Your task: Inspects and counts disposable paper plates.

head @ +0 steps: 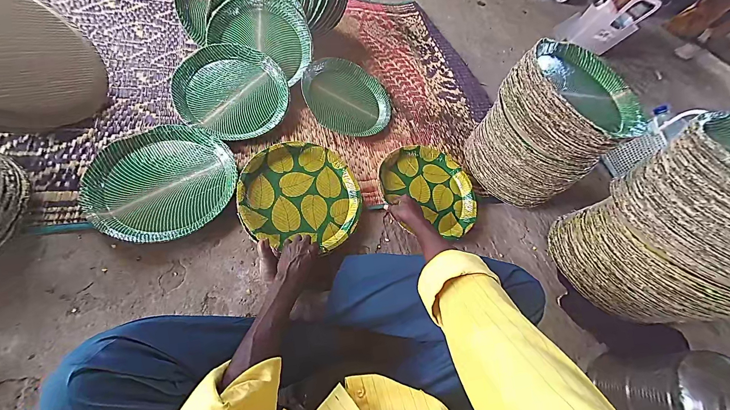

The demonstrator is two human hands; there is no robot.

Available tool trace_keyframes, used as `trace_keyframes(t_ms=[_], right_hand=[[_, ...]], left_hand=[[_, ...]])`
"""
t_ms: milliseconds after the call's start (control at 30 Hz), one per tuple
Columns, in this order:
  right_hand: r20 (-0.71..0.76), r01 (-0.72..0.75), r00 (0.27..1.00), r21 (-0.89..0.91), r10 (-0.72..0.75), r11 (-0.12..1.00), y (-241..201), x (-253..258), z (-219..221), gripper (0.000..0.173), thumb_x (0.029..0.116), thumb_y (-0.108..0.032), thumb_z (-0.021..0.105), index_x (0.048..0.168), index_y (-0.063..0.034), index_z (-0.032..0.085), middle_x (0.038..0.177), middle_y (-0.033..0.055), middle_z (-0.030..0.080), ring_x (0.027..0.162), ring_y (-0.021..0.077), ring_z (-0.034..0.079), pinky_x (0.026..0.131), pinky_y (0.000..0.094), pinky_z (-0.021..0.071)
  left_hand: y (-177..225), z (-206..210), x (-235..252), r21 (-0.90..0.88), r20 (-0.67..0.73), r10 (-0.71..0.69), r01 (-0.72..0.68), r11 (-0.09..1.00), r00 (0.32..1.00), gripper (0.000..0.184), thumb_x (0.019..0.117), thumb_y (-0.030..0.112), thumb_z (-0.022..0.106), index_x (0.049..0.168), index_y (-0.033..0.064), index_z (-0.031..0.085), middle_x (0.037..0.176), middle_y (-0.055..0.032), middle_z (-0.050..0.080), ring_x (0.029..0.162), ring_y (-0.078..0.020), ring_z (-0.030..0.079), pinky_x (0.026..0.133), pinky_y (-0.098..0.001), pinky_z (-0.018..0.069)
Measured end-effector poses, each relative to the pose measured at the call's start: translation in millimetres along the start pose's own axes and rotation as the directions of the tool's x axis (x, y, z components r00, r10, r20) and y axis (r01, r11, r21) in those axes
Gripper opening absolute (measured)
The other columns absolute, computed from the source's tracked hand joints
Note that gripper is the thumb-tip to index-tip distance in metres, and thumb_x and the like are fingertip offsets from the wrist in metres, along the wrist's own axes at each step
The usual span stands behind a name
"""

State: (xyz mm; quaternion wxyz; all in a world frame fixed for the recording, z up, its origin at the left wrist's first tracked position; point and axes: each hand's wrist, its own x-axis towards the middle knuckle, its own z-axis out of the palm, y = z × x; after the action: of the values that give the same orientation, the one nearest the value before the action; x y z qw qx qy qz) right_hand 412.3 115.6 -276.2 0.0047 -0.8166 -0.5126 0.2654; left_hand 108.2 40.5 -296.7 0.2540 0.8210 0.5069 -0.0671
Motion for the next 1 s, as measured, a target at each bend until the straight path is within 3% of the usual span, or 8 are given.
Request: trace_keyframes(t_ms=[333, 533, 633, 733, 800, 867, 933, 1000], right_hand=[[0.001, 0.041, 0.999, 0.092, -0.041, 0.995, 15.5, 11.9, 2.9, 0.038, 0.0984, -0.033, 0.070, 0.123, -0.0038, 0.073, 0.127, 0.0197, 0.069, 0.121, 0.0329, 0.064, 0.106, 0.0511, 0.0471], [-0.033, 0.032, 0.999, -0.083, -0.035, 0.996, 3.8, 1.0, -3.6, 0.033, 0.1026, -0.025, 0.057, 0.122, -0.0014, 0.070, 0.125, 0.0223, 0.068, 0.120, 0.0361, 0.064, 0.102, 0.0563, 0.0490], [-0.160, 0.006, 0.987, -0.158, -0.032, 0.987, -18.7, -18.8, -25.2, 0.033, 0.1040, -0.019, 0.050, 0.126, -0.0008, 0.068, 0.129, 0.0223, 0.067, 0.125, 0.0373, 0.063, 0.103, 0.0560, 0.0487], [-0.400, 0.153, 0.894, -0.157, -0.205, 0.976, -46.8, -48.0, -51.9, 0.033, 0.1071, -0.018, 0.048, 0.122, 0.0005, 0.071, 0.126, 0.0239, 0.067, 0.117, 0.0408, 0.065, 0.099, 0.0583, 0.0505], [-0.468, 0.396, 0.767, -0.193, -0.439, 0.898, -57.8, -58.9, -41.2, 0.028, 0.1041, -0.014, 0.053, 0.113, 0.0026, 0.074, 0.117, 0.0264, 0.069, 0.108, 0.0440, 0.067, 0.092, 0.0619, 0.0527], [-0.368, 0.615, 0.663, -0.229, -0.652, 0.755, -70.8, -73.0, -11.0, 0.023, 0.1016, -0.010, 0.057, 0.111, -0.0004, 0.076, 0.109, 0.0236, 0.071, 0.100, 0.0409, 0.070, 0.087, 0.0588, 0.0556], [-0.046, 0.763, 0.621, -0.190, -0.782, 0.618, -84.5, -90.7, 22.7, 0.025, 0.1032, -0.008, 0.054, 0.115, 0.0012, 0.075, 0.112, 0.0220, 0.071, 0.106, 0.0380, 0.069, 0.096, 0.0549, 0.0531], [0.298, 0.828, 0.561, -0.180, -0.773, 0.531, -96.0, -96.4, 49.6, 0.027, 0.1037, -0.011, 0.054, 0.118, 0.0033, 0.071, 0.121, 0.0228, 0.069, 0.118, 0.0384, 0.064, 0.106, 0.0550, 0.0445]], left_hand=[[2.3, -2.0, -0.6, -0.007, 0.010, -0.032, 0.032, 0.999, 0.999, 0.031, 0.1066, 0.011, 0.045, 0.129, 0.0007, 0.064, 0.135, -0.0244, 0.060, 0.131, -0.0434, 0.054, 0.110, -0.0566, 0.0420], [1.4, 1.9, 2.4, 0.000, -0.003, -0.044, 0.044, 0.999, 0.999, 0.030, 0.1067, 0.011, 0.045, 0.128, 0.0014, 0.065, 0.135, -0.0235, 0.060, 0.131, -0.0424, 0.054, 0.110, -0.0559, 0.0418], [1.3, 0.1, 1.1, 0.007, 0.013, -0.035, 0.035, 0.999, 0.999, 0.030, 0.1067, 0.010, 0.045, 0.128, 0.0013, 0.065, 0.136, -0.0230, 0.059, 0.132, -0.0424, 0.053, 0.111, -0.0558, 0.0412], [-3.0, -1.2, 0.6, -0.063, -0.102, 0.051, -0.057, 0.996, 0.994, 0.031, 0.1066, 0.011, 0.046, 0.129, 0.0012, 0.065, 0.132, -0.0238, 0.063, 0.130, -0.0424, 0.055, 0.110, -0.0580, 0.0405], [-4.2, -2.4, -3.1, -0.121, -0.372, 0.142, -0.200, 0.972, 0.917, 0.031, 0.1054, 0.015, 0.049, 0.125, 0.0008, 0.069, 0.120, -0.0227, 0.068, 0.120, -0.0409, 0.061, 0.107, -0.0568, 0.0423], [-4.6, -1.0, -0.7, -0.037, -0.676, 0.211, -0.318, 0.947, 0.707, 0.026, 0.0998, 0.016, 0.056, 0.114, 0.0040, 0.075, 0.108, -0.0176, 0.073, 0.108, -0.0365, 0.068, 0.100, -0.0543, 0.0491], [-6.0, -4.0, 0.8, 0.062, -0.813, 0.255, -0.358, 0.932, 0.523, 0.022, 0.0943, 0.012, 0.061, 0.109, 0.0051, 0.077, 0.108, -0.0172, 0.073, 0.107, -0.0366, 0.069, 0.099, -0.0549, 0.0498], [-8.0, -6.0, -2.0, 0.075, -0.791, 0.248, -0.314, 0.947, 0.559, 0.027, 0.0938, 0.011, 0.061, 0.116, 0.0063, 0.075, 0.116, -0.0181, 0.072, 0.115, -0.0378, 0.066, 0.104, -0.0565, 0.0465]])
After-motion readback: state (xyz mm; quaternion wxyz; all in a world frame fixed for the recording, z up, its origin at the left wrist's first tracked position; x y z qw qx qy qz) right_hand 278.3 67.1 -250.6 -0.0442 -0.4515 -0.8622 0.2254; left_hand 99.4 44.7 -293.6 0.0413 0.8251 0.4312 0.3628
